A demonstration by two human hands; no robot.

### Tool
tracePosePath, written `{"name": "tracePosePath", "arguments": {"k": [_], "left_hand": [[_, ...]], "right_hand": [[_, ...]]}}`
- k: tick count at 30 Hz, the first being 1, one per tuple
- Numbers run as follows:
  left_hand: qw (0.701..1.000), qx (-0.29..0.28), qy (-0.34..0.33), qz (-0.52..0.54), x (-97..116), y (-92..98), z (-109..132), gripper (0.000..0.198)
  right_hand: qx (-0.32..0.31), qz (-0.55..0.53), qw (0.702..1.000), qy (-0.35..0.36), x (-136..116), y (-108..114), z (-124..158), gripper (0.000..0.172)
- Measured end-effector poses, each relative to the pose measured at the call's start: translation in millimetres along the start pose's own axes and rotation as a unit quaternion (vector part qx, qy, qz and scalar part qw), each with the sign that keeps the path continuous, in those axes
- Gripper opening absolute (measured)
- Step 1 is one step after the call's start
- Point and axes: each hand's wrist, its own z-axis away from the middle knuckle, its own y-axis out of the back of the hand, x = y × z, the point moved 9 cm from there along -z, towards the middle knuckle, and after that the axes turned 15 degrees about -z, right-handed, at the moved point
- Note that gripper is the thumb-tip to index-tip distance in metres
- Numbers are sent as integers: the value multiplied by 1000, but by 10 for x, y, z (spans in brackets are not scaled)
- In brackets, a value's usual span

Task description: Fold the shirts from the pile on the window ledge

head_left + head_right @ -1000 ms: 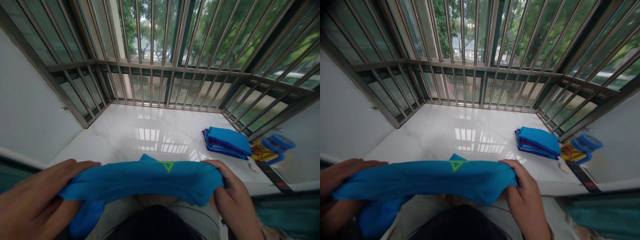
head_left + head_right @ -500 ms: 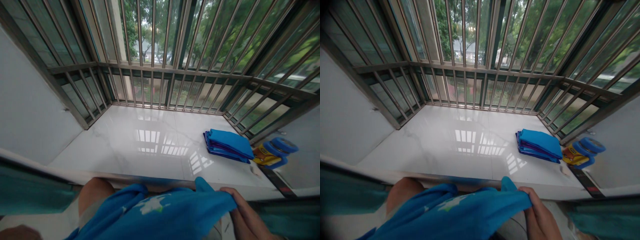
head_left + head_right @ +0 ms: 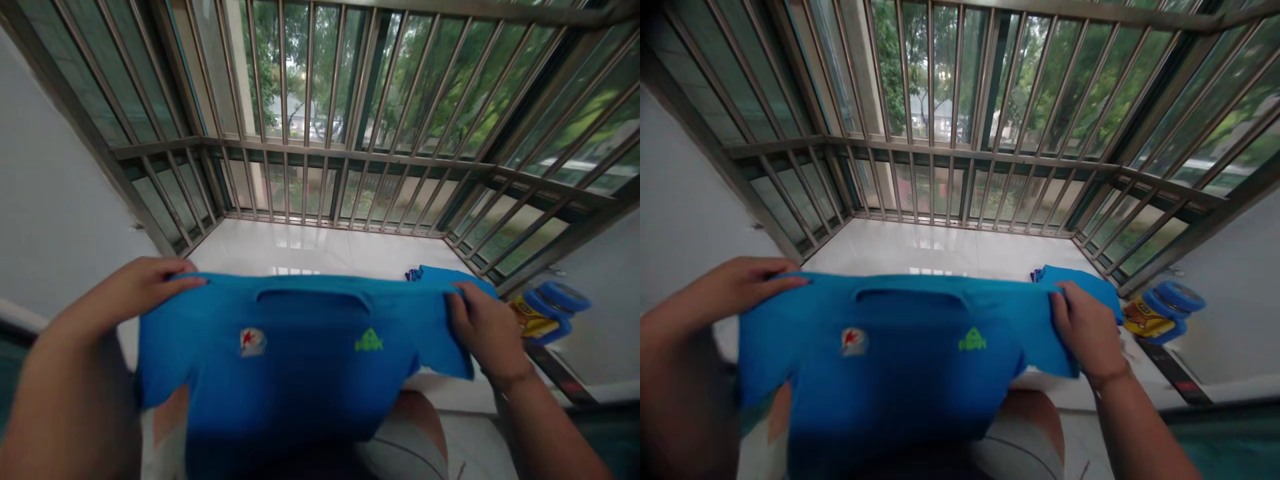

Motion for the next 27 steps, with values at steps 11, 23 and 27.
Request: {"name": "tracePosePath", "arguments": {"k": [11, 23, 27], "left_hand": [[979, 78, -93, -162, 1670, -1105, -1615, 44], [985, 33, -128, -113, 1629, -3257, -123, 73], [985, 79, -108, -112, 1440, -3249, 284, 78]], "right_hand": [[-66, 18, 996, -60, -215, -1850, -1521, 42], [-232, 21, 972, -33, -515, -2818, 1163, 34], [-205, -4, 978, -19, -613, -2751, 1385, 26]]}}
